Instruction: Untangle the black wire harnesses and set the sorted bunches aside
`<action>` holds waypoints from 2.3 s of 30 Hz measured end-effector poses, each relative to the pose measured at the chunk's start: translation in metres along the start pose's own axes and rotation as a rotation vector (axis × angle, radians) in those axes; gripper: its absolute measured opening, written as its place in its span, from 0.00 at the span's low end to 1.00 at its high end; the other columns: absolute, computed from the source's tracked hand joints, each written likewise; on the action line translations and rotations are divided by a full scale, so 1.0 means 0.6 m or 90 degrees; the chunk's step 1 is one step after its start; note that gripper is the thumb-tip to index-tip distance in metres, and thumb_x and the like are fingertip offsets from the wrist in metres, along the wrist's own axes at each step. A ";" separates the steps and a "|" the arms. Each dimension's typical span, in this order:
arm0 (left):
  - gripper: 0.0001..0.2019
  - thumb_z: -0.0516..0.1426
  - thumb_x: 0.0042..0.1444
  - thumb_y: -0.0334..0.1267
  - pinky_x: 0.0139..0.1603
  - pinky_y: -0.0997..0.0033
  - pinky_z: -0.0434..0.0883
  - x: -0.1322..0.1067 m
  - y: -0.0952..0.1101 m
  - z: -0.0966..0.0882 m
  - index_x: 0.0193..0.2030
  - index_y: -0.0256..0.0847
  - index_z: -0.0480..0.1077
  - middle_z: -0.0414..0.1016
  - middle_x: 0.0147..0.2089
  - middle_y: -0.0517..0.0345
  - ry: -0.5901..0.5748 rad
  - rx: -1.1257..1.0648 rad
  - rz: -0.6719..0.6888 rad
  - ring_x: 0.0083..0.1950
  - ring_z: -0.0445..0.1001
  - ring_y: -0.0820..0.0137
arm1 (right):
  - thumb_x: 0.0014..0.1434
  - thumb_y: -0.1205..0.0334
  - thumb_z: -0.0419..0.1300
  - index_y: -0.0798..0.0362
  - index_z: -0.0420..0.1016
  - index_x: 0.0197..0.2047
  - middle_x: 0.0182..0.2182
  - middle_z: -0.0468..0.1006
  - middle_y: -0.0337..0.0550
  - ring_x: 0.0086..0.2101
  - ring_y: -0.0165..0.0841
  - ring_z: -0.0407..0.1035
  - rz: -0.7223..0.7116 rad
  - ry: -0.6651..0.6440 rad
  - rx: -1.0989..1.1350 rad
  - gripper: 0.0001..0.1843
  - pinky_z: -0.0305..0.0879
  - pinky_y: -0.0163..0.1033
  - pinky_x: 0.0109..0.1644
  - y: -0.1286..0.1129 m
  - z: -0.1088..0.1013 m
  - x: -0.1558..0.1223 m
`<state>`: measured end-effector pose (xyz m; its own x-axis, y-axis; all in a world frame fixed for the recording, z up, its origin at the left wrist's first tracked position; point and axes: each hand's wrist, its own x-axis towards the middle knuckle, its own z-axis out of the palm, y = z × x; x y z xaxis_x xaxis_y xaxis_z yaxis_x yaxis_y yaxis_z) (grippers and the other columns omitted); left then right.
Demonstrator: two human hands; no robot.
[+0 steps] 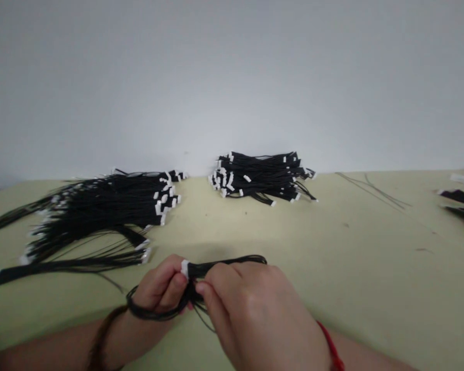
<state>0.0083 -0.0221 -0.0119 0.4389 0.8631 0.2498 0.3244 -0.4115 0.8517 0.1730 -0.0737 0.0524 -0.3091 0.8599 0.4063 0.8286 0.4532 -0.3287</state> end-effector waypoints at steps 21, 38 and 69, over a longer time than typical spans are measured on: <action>0.15 0.46 0.56 0.35 0.41 0.68 0.70 0.025 -0.001 -0.001 0.46 0.36 0.67 0.74 0.44 0.47 0.030 0.373 0.275 0.44 0.72 0.64 | 0.59 0.59 0.48 0.57 0.73 0.25 0.21 0.74 0.41 0.24 0.28 0.68 0.046 -0.161 0.258 0.18 0.63 0.33 0.31 0.060 0.003 0.038; 0.30 0.55 0.51 0.37 0.60 0.51 0.53 0.103 0.127 -0.005 0.59 0.32 0.49 0.57 0.59 0.40 0.115 0.234 0.393 0.62 0.53 0.57 | 0.64 0.51 0.38 0.51 0.64 0.39 0.27 0.72 0.41 0.36 0.33 0.69 -0.127 0.203 0.666 0.18 0.65 0.44 0.42 -0.001 -0.118 0.088; 0.21 0.33 0.56 0.55 0.14 0.76 0.48 0.083 0.049 0.013 0.23 0.43 0.49 0.46 0.16 0.69 -0.027 -0.147 -0.169 0.14 0.45 0.78 | 0.58 0.52 0.52 0.58 0.61 0.29 0.20 0.60 0.33 0.19 0.20 0.55 0.228 0.156 1.042 0.16 0.52 0.27 0.20 0.030 0.034 0.139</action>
<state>0.0462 0.0062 0.0222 0.4003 0.9163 -0.0094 0.2359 -0.0932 0.9673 0.1527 0.0109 0.0626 -0.0227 0.9828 0.1832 -0.5290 0.1437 -0.8364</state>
